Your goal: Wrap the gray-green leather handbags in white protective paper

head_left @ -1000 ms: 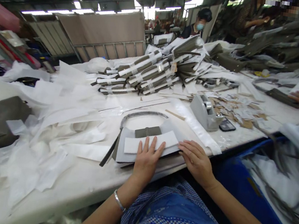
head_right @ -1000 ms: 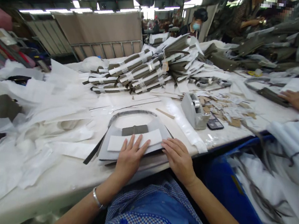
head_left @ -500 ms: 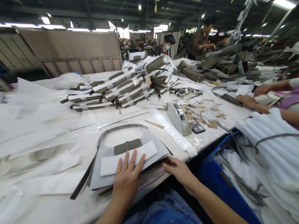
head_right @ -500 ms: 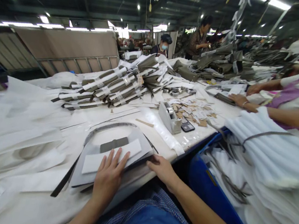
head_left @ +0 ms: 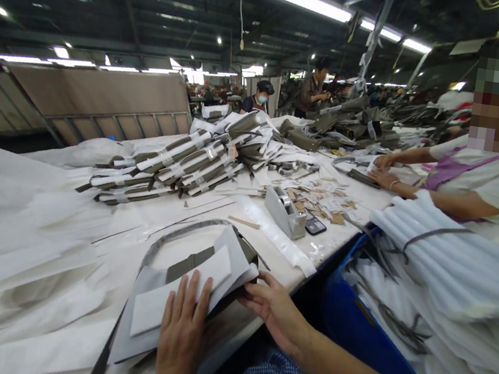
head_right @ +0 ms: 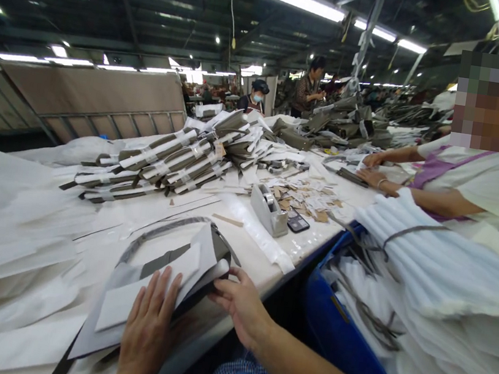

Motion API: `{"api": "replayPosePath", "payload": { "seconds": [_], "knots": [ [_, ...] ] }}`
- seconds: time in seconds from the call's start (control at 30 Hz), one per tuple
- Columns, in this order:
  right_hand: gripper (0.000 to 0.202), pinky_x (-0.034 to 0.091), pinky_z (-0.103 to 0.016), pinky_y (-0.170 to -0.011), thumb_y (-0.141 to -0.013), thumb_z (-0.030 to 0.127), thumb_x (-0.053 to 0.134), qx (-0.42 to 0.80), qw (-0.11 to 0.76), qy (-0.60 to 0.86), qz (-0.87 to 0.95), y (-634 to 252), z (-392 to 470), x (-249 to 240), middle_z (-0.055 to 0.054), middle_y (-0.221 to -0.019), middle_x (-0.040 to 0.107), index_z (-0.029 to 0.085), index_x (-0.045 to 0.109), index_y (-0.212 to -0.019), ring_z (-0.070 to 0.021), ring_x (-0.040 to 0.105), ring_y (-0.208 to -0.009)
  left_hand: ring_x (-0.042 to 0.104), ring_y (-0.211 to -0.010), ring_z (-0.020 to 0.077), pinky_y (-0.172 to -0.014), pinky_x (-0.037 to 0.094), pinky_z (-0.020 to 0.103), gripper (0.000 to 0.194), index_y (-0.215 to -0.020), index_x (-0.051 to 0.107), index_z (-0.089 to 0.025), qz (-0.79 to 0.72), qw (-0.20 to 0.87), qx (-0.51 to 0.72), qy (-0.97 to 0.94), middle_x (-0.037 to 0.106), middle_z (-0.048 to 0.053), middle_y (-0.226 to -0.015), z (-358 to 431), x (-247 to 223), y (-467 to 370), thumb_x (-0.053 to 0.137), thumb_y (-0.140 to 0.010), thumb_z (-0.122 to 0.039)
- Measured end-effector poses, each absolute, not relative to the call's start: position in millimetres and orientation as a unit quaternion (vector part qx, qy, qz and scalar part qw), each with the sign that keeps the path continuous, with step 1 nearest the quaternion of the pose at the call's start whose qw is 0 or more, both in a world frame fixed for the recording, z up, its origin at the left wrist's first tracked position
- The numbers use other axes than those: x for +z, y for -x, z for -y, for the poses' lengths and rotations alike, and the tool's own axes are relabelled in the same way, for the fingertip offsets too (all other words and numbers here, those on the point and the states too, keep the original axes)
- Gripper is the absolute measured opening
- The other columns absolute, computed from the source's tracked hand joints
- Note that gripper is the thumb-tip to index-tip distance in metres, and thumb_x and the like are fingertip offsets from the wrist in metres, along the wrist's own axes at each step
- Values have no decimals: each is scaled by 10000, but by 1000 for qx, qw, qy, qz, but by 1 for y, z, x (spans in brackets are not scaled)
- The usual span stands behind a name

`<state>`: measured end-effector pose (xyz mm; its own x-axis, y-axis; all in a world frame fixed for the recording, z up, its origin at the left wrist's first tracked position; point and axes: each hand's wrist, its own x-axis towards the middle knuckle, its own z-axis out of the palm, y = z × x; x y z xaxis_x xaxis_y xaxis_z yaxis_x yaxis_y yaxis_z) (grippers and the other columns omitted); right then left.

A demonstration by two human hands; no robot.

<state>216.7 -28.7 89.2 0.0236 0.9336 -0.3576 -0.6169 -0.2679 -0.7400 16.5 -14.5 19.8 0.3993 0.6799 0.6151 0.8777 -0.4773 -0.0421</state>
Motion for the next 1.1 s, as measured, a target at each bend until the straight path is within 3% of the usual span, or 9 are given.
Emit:
{"api": "replayPosePath", "payload": {
  "seconds": [0.17,0.23,0.3,0.4,0.47,0.67,0.9,1.03,1.1],
  "knots": [
    [355,574,-397,-881,-757,235,685,632,513,427,394,-244,19,87,-34,-925,699,193,558,-1086,-222,699,-916,352,-1428,323,-1111,392,488,652,-1566,173,-243,483,179,-298,803,360,124,-1562,10,23,-11,473,-987,-244],
    [237,565,-391,-899,-877,273,585,481,423,477,601,-274,5,79,-61,-1001,717,206,590,-1104,-219,700,-950,351,-1430,313,-1104,404,482,626,-1564,180,-262,488,167,-302,801,364,104,-1562,9,26,-9,440,-996,-231],
    [249,514,-403,-996,-963,258,467,241,322,530,747,-307,-15,70,-85,-1155,699,225,620,-1156,-222,662,-1084,347,-1433,309,-1102,410,485,619,-1563,182,-270,496,156,-307,797,367,94,-1562,8,30,-7,428,-996,-221],
    [341,385,-497,-1123,-918,160,504,109,257,559,781,-348,-49,54,-151,-1388,567,191,620,-1237,-290,502,-1318,350,-1431,307,-1098,418,492,639,-1565,169,-264,505,141,-319,789,365,92,-1563,6,35,-4,448,-991,-238],
    [365,351,-538,-1133,-852,112,568,100,231,564,786,-365,-69,44,-178,-1421,531,161,648,-1205,-329,449,-1361,360,-1426,307,-1093,425,492,647,-1566,162,-256,509,135,-327,784,369,96,-1561,5,37,-2,454,-989,-252],
    [193,435,-482,-1038,-890,172,564,85,194,573,791,-374,-94,41,-112,-1089,737,200,751,-928,-290,656,-1082,377,-1415,305,-1096,426,490,625,-1559,200,-246,513,132,-334,780,398,99,-1545,4,41,-1,445,-984,-253],
    [267,480,-389,-966,-956,334,515,131,225,567,781,-354,-50,77,-45,-1058,753,280,766,-1027,-257,669,-1044,375,-1418,298,-1094,435,489,640,-1559,197,-250,523,123,-337,773,400,93,-1544,4,41,1,460,-976,-241],
    [242,536,-300,-843,-909,428,600,283,195,493,799,-337,-8,85,-8,-954,772,291,787,-981,-227,716,-898,388,-1409,304,-1082,443,486,640,-1560,197,-250,521,125,-343,772,400,90,-1544,4,43,3,462,-977,-259],
    [288,525,-331,-906,-910,457,598,317,212,484,788,-327,-3,80,-31,-1051,758,284,770,-1063,-248,705,-980,399,-1401,306,-1079,444,481,646,-1559,200,-251,523,126,-348,768,399,90,-1545,4,44,3,474,-974,-265]
  ]
}}
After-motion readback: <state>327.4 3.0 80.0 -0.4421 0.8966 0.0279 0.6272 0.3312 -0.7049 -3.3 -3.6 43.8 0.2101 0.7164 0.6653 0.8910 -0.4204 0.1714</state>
